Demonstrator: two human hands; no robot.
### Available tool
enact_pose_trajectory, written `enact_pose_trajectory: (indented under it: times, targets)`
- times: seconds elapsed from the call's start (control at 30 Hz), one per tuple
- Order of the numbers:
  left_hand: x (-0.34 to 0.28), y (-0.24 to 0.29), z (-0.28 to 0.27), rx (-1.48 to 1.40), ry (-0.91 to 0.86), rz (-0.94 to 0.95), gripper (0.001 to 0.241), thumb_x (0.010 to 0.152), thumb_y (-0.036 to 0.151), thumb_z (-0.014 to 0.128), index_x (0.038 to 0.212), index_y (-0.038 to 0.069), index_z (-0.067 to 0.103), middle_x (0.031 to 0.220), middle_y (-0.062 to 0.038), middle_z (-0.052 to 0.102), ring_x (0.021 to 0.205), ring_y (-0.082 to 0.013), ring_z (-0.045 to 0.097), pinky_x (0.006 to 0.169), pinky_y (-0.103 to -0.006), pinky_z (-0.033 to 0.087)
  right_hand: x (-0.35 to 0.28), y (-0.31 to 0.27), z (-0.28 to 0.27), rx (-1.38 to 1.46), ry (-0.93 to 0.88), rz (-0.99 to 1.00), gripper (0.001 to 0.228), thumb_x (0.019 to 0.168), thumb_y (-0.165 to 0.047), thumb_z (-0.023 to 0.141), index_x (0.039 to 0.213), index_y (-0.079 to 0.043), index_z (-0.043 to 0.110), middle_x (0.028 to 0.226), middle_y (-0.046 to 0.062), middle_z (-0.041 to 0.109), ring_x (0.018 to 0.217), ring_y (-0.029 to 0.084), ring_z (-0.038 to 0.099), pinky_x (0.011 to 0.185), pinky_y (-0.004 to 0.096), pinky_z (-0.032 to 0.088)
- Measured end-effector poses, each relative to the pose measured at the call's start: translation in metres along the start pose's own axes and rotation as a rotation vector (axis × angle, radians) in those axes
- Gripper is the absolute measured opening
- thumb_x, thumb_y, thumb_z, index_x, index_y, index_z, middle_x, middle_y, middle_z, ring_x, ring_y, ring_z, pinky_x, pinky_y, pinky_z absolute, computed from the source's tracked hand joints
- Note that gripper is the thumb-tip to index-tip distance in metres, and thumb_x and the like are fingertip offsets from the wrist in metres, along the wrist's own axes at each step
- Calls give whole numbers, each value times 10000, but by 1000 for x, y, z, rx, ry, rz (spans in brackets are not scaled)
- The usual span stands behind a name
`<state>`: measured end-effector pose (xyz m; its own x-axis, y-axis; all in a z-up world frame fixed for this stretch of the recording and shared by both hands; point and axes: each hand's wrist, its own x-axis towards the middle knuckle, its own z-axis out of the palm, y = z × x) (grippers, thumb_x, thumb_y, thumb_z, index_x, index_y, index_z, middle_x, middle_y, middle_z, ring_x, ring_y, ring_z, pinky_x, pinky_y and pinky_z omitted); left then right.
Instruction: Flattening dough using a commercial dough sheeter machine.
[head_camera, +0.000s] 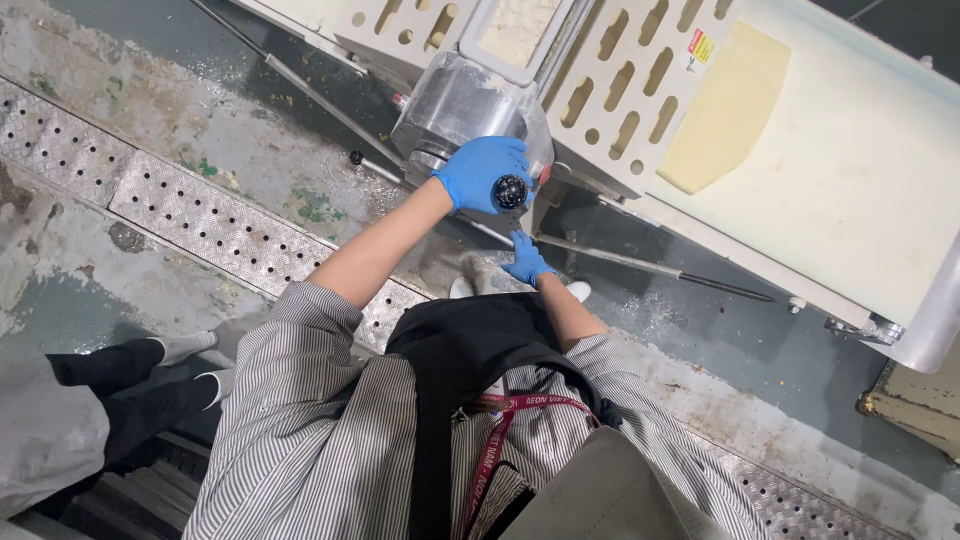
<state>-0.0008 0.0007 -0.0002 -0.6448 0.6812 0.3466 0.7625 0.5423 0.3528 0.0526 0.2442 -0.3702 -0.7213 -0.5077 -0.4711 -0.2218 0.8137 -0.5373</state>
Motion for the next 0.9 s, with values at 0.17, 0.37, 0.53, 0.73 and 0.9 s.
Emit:
enact_pose_trajectory:
  times: [0.17, 0.37, 0.53, 0.73, 0.9]
  targets:
    - [-2, -2, 6, -14, 51, -30, 173, 771, 295, 775, 706, 178, 666, 795, -38, 661, 929, -283, 637, 787, -415, 546, 0, -1, 0, 2, 1, 29, 1035, 792, -391, 815, 1613, -152, 232, 1685, 184, 193, 1460, 471, 349, 1190, 505, 354]
    - [-2, -2, 8, 1, 41, -48, 158, 688, 278, 770, 708, 164, 663, 789, -40, 662, 938, -288, 650, 775, -417, 549, -3, -6, -6, 9, -1, 24, 1018, 795, -387, 816, 1601, -148, 242, 1685, 183, 188, 1465, 470, 343, 1184, 508, 354]
    - [-7, -13, 23, 12, 75, -15, 95, 699, 257, 755, 738, 186, 705, 853, -33, 716, 1017, -309, 678, 913, -409, 562, -7, -10, -11, 24, -6, 26, 1017, 793, -378, 819, 1604, -154, 247, 1683, 188, 189, 1462, 473, 341, 1189, 508, 349]
    - [-8, -17, 30, -16, 27, -111, 153, 764, 295, 765, 749, 148, 722, 887, -57, 749, 1106, -336, 685, 938, -417, 547, -4, -5, -6, 22, 4, 19, 1012, 793, -369, 819, 1603, -155, 252, 1675, 190, 200, 1464, 467, 347, 1184, 504, 353]
    - [-8, -17, 32, 15, 47, -91, 141, 727, 282, 762, 766, 147, 746, 883, -66, 754, 1091, -338, 684, 926, -416, 546, 12, 16, 4, 65, 26, -12, 856, 814, -369, 803, 1517, -79, 412, 1553, 258, 391, 1382, 446, 468, 1138, 468, 420]
